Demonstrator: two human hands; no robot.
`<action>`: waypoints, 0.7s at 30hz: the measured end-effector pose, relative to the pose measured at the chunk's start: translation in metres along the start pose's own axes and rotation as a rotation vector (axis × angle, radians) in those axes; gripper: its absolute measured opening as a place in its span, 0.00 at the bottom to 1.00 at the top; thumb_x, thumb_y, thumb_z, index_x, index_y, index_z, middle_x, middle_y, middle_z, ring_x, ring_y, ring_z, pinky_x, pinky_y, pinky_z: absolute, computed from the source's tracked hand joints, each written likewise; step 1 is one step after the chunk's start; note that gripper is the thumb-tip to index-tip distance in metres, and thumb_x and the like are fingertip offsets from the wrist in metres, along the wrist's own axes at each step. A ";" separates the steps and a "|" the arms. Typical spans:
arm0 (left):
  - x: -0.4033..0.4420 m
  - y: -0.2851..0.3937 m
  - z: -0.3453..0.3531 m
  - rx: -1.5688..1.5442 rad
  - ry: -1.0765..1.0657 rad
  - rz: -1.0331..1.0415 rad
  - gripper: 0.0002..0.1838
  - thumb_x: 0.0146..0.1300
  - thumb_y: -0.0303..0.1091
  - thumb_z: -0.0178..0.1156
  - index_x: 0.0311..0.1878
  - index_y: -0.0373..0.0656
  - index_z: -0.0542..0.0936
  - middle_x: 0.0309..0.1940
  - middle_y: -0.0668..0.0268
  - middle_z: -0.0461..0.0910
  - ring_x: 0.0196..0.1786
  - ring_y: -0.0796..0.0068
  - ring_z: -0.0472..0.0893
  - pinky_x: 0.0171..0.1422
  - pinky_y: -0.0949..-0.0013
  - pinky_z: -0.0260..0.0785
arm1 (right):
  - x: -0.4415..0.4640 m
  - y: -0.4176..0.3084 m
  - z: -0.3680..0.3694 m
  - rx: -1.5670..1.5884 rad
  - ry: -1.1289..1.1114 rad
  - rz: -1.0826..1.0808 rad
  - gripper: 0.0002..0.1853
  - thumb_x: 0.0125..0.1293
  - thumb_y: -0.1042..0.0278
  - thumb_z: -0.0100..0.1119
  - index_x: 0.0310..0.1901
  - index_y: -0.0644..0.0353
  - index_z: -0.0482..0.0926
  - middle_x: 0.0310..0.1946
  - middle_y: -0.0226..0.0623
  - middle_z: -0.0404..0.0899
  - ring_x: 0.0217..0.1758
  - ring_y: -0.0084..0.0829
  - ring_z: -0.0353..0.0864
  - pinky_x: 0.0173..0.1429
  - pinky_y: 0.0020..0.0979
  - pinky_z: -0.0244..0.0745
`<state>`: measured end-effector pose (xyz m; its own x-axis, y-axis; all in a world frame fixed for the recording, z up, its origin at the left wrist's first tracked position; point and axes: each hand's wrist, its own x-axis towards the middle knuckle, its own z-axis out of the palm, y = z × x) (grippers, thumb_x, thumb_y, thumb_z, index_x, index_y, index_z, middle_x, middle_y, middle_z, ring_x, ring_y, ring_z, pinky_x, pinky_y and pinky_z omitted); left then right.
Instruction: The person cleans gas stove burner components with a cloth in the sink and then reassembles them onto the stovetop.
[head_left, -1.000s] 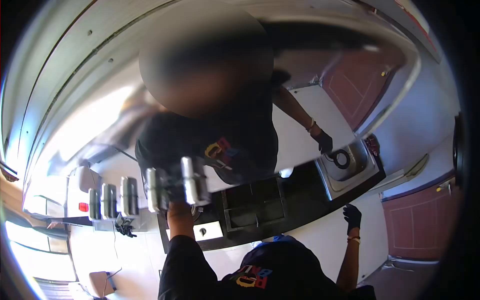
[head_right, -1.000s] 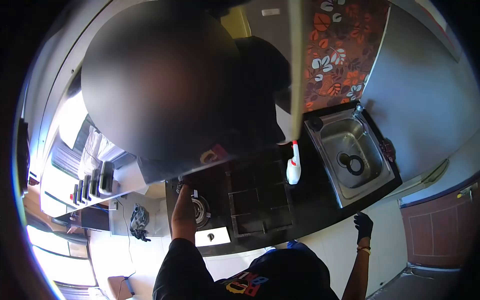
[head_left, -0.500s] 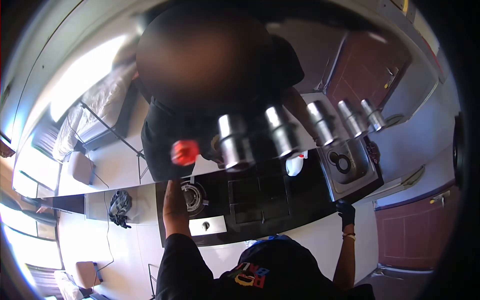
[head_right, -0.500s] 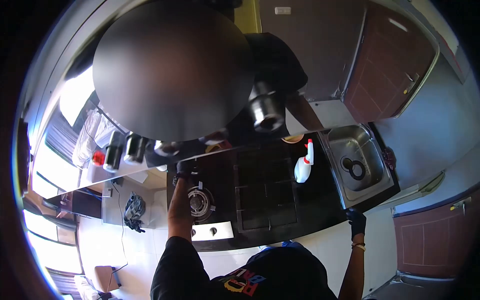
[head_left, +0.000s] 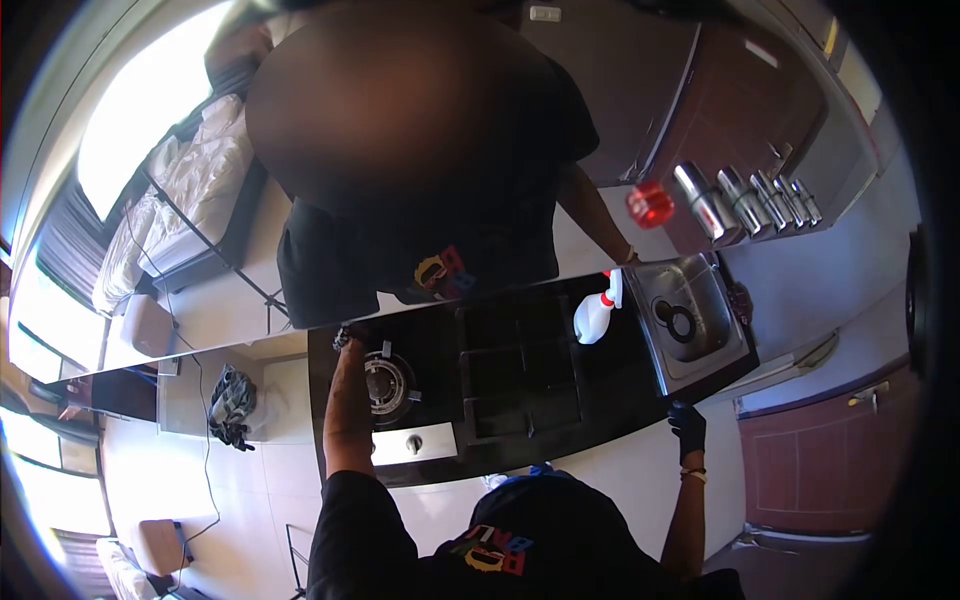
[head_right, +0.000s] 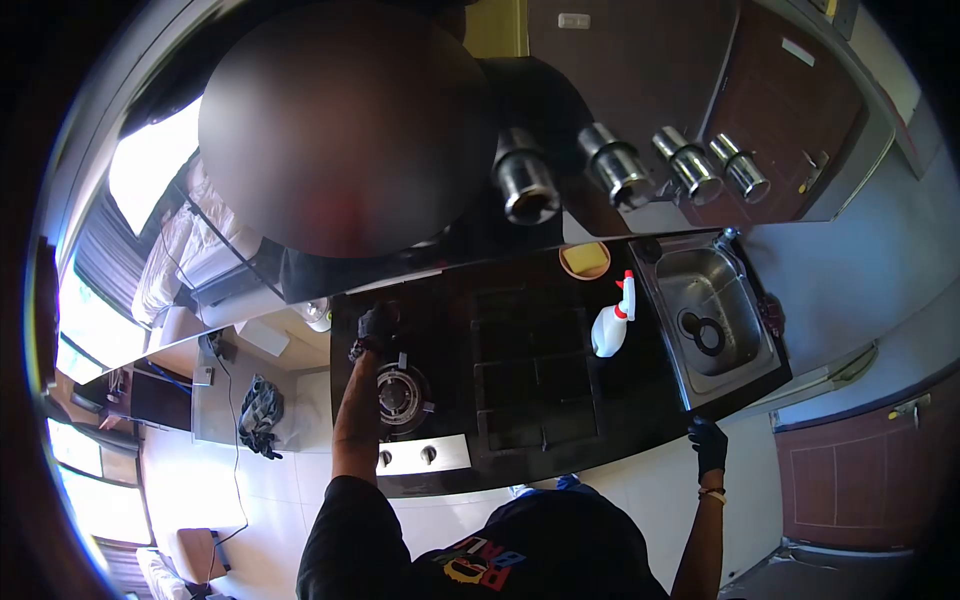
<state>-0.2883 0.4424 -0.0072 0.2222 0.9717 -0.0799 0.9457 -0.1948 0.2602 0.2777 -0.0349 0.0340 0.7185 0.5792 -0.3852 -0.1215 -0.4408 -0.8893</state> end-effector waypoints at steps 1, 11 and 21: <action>-0.022 0.029 -0.031 0.014 -0.006 0.021 0.14 0.56 0.47 0.58 0.42 0.54 0.82 0.37 0.57 0.83 0.42 0.50 0.82 0.41 0.51 0.75 | -0.001 0.001 -0.001 -0.005 0.005 -0.002 0.15 0.62 0.59 0.55 0.48 0.52 0.82 0.37 0.32 0.84 0.36 0.26 0.80 0.42 0.29 0.68; -0.002 -0.011 0.030 -0.023 0.173 0.046 0.14 0.56 0.45 0.56 0.43 0.53 0.81 0.37 0.58 0.83 0.43 0.51 0.82 0.43 0.52 0.75 | -0.012 0.011 -0.013 -0.030 -0.019 0.031 0.19 0.66 0.56 0.50 0.53 0.54 0.79 0.39 0.31 0.84 0.37 0.24 0.80 0.42 0.28 0.70; -0.001 -0.043 0.049 0.013 0.301 0.145 0.15 0.66 0.45 0.51 0.50 0.53 0.81 0.49 0.58 0.79 0.53 0.56 0.78 0.55 0.58 0.72 | -0.012 0.005 -0.005 -0.067 -0.041 -0.018 0.19 0.66 0.54 0.50 0.53 0.51 0.80 0.40 0.30 0.83 0.38 0.23 0.80 0.43 0.29 0.70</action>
<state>-0.3173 0.4435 -0.0655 0.2765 0.9291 0.2455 0.9126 -0.3340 0.2360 0.2719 -0.0473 0.0352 0.6911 0.6144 -0.3806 -0.0621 -0.4742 -0.8782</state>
